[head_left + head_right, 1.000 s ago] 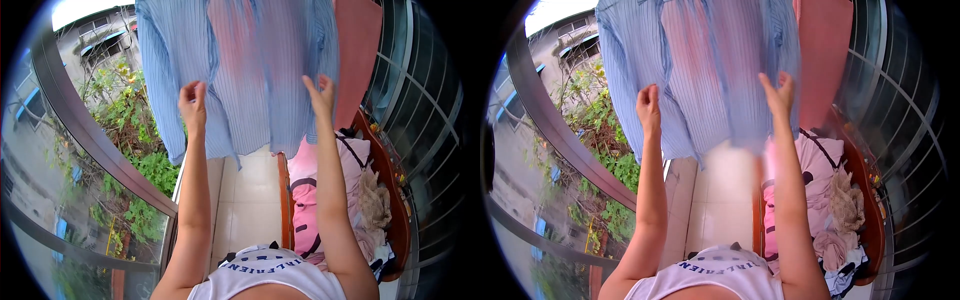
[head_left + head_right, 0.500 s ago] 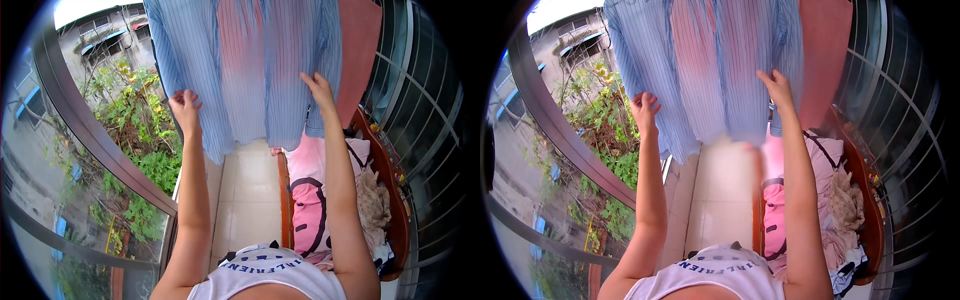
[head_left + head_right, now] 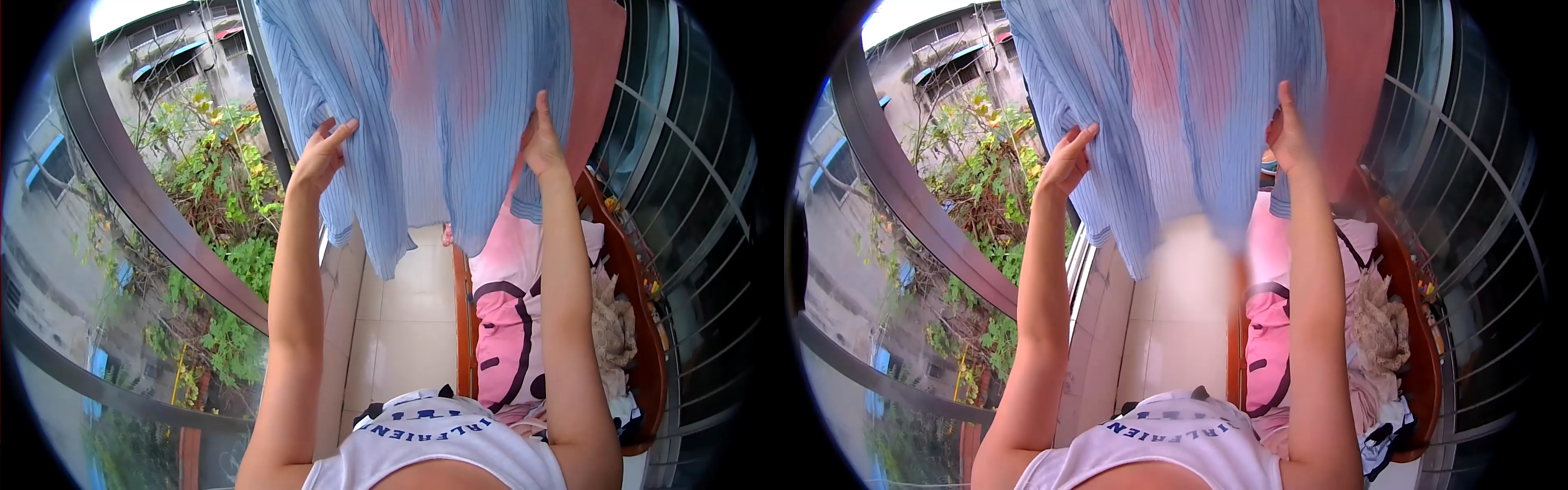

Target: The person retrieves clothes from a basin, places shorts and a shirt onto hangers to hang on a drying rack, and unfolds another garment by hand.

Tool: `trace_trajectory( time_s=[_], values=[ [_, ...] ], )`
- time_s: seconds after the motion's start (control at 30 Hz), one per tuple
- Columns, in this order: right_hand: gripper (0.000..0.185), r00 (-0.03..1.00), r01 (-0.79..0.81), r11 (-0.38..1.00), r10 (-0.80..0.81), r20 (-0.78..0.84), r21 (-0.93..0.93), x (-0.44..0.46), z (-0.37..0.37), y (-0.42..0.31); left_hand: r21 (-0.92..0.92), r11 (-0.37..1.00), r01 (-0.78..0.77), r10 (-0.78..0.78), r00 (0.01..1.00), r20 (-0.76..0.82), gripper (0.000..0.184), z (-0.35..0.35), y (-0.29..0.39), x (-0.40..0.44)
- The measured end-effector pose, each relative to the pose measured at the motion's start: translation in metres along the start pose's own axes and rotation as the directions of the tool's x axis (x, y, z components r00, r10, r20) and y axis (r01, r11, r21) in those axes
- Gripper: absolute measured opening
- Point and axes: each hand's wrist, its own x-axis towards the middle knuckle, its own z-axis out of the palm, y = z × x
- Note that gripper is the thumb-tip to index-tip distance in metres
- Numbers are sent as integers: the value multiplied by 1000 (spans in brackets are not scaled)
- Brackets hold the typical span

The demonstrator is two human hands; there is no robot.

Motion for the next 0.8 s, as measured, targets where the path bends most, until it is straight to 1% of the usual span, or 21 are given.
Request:
trace_trajectory(
  time_s=[0.03,0.07,0.13,0.17,0.2,0.23,0.27,0.3,0.37,0.4,0.43,0.47,0.5,0.53,0.57,0.6,0.63,0.67,0.7,0.73,0.8],
  values=[
    [73,999,1,1000,0,-36,29,-9,7,-6,-9,999,-31,31,1000,-6,61,-9,-7,6],
    [73,999,2,1000,-1,-39,29,-6,-1,-6,-8,1000,-30,30,1000,-3,61,-17,-6,10],
    [59,999,-37,957,30,-27,-289,0,-16,-9,121,990,-72,69,997,35,67,-15,9,4],
    [59,999,-41,956,33,-32,-290,3,-21,-6,-8,990,-140,141,989,35,62,-11,10,-3],
    [57,999,-28,930,19,-28,-365,2,-17,-8,-53,992,-118,116,993,-35,52,-9,13,-1],
    [56,1000,-17,899,7,-24,-437,-1,-13,-9,-67,993,-99,96,994,-45,51,-7,13,-3],
    [56,1000,-23,899,12,-28,-437,-4,-10,-10,-80,994,-81,76,995,-57,50,-5,13,-5],
    [51,1000,-23,898,25,-1,-439,-7,-7,-12,-80,994,-76,72,996,-57,50,-6,15,-6],
    [46,999,-23,898,39,26,-440,-5,-10,-14,100,980,-175,196,941,-276,50,-12,20,-3],
    [41,994,26,863,-75,-76,-505,0,-15,-19,52,965,-256,257,896,-362,43,-18,25,-1],
    [37,967,63,818,-192,-168,-571,3,-18,-20,88,954,-287,297,857,-422,41,-18,24,2],
    [37,968,59,819,-188,-168,-571,5,-18,-13,127,941,-315,336,812,-478,38,-17,21,4],
    [35,948,77,775,-251,-195,-627,2,-8,-6,128,942,-312,334,811,-480,38,-14,19,3],
    [32,925,84,728,-311,-219,-680,-3,1,1,228,932,-282,355,839,-412,37,-12,16,1],
    [33,974,10,708,-167,-155,-706,-11,7,1,327,908,-263,372,865,-337,35,-11,15,0],
    [33,973,16,708,-173,-152,-706,-9,7,1,327,906,-270,378,863,-335,35,-12,16,-1],
    [34,918,183,742,-363,-157,-645,-7,4,4,295,899,-325,422,826,-374,36,-16,17,-3],
    [36,827,348,736,-533,-180,-580,-7,2,7,265,888,-377,457,786,-415,38,-21,17,-5],
    [37,928,89,769,-295,-229,-633,-15,-5,-7,252,899,-358,429,833,-350,51,-26,16,-6],
    [37,929,83,770,-289,-230,-633,-18,-8,-4,252,902,-352,424,834,-353,51,-30,14,-7],
    [36,981,-142,687,3,-193,-713,-25,-13,4,295,949,-116,206,933,-294,66,-38,0,-13]
  ],
)
